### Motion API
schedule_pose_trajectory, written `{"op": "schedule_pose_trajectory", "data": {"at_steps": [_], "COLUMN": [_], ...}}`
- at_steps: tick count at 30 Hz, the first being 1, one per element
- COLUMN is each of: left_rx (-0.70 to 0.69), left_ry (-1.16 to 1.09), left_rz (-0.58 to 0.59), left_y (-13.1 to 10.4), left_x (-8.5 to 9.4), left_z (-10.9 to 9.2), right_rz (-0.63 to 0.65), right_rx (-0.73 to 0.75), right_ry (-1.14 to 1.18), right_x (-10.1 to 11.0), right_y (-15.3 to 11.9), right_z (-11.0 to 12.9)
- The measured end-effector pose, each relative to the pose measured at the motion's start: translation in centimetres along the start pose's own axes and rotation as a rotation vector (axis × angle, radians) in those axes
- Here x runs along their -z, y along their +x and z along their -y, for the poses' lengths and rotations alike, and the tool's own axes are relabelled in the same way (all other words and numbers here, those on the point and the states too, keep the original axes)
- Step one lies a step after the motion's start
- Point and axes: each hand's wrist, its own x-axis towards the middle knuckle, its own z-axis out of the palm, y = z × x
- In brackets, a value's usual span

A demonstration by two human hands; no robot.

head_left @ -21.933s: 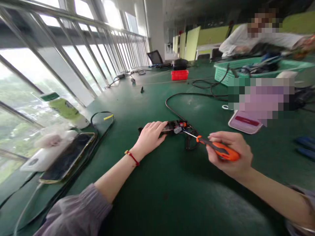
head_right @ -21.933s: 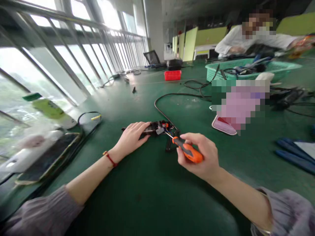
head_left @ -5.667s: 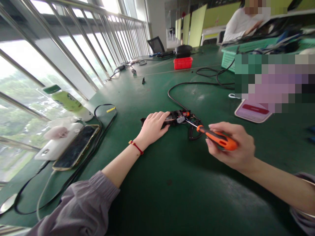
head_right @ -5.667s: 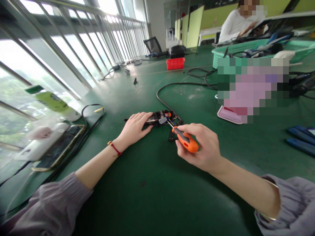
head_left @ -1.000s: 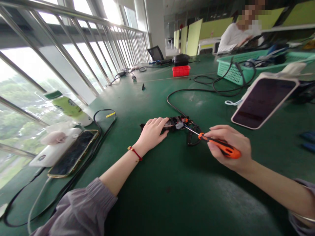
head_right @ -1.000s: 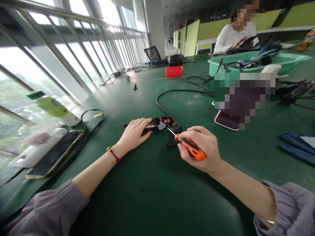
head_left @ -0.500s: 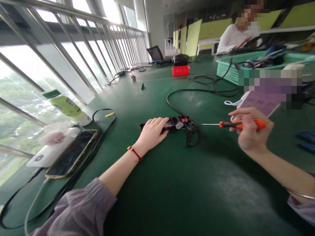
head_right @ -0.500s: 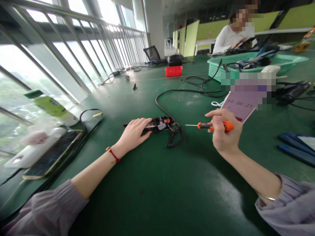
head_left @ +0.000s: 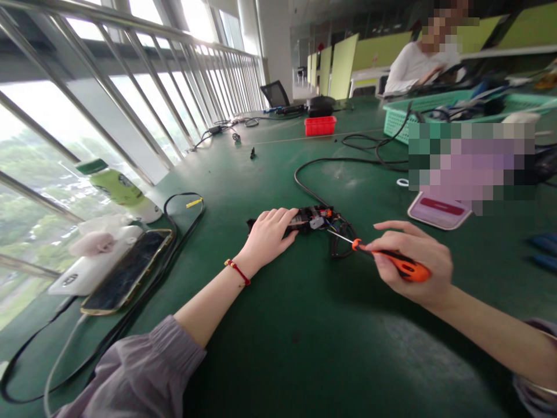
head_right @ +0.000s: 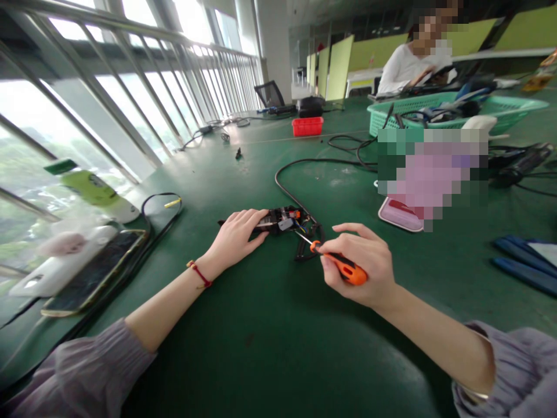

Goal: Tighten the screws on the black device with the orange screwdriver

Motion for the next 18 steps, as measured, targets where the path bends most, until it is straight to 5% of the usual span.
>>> {"op": "schedule_pose_trajectory", "data": {"at_steps": [10, 18], "left_rx": [0.037, 0.428], "left_ry": [0.105, 0.250], "left_rz": [0.070, 0.162], "left_y": [-0.1, -2.7], "left_x": [0.9, 3.3], "left_z": [-0.2, 2.6], "right_rz": [0.112, 0.378], "right_rx": [0.006, -0.095], "right_ry": [0.026, 0.125], "right_x": [-0.1, -0.2], "right_y": [0.4, -0.1], "right_z": [-0.1, -0.5]}}
